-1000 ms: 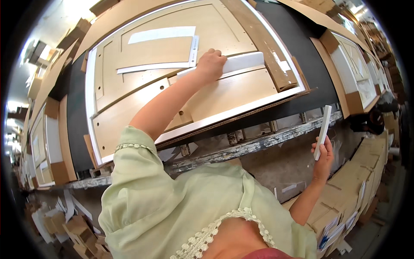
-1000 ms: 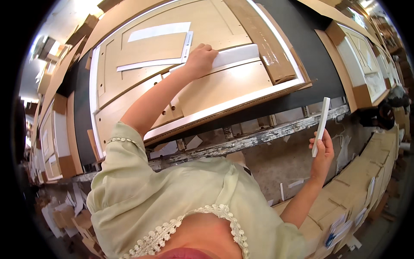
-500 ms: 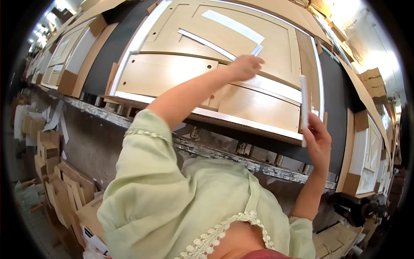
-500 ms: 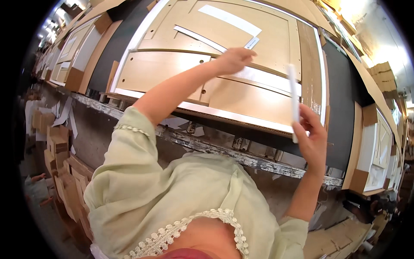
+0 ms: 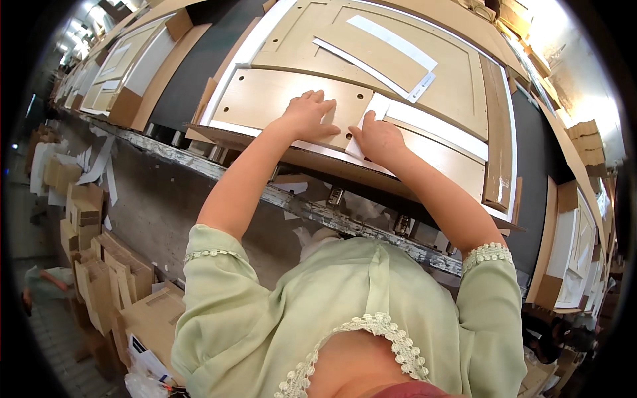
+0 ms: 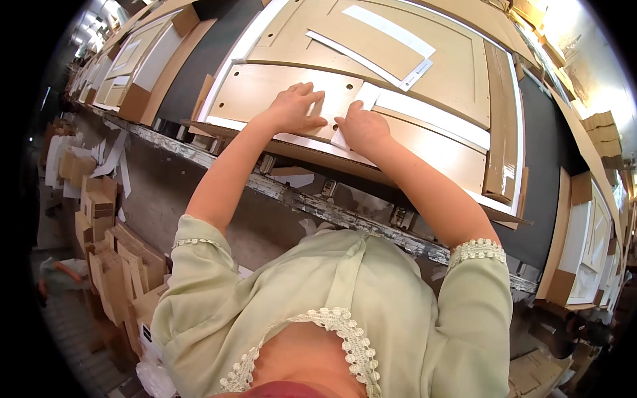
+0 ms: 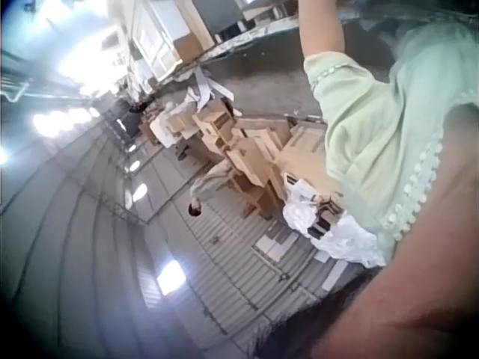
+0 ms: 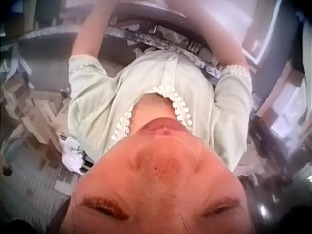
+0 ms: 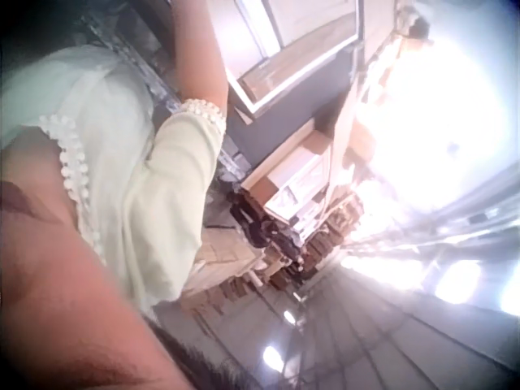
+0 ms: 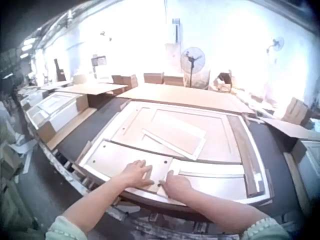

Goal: The person places various wooden furniture panels and foam protective strips into a cardboard box on a conveyor line. The person gathers several wooden pieces from nearby stacks, brings them to the box, and fits them into specific positions alongside foam cushioning.

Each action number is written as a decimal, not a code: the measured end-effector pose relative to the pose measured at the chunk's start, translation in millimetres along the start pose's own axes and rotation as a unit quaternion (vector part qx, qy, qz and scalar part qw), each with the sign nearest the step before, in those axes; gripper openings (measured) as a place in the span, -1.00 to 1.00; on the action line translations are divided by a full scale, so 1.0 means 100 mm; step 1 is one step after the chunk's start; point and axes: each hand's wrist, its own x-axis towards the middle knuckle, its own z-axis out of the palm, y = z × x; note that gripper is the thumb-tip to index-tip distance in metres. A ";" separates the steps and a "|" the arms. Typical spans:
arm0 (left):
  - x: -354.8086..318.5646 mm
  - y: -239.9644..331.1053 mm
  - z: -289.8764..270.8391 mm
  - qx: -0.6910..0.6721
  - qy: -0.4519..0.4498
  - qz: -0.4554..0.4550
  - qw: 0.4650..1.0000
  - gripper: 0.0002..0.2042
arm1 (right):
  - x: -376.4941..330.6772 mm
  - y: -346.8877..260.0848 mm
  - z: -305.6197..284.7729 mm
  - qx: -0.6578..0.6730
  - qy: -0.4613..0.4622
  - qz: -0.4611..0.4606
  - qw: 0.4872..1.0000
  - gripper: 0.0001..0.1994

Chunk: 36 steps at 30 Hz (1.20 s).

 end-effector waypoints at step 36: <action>-3.20 1.34 1.20 -0.335 0.380 -0.476 0.719 -0.79 | 1.00 0.80 0.52 -0.138 0.156 -0.274 0.939 -0.48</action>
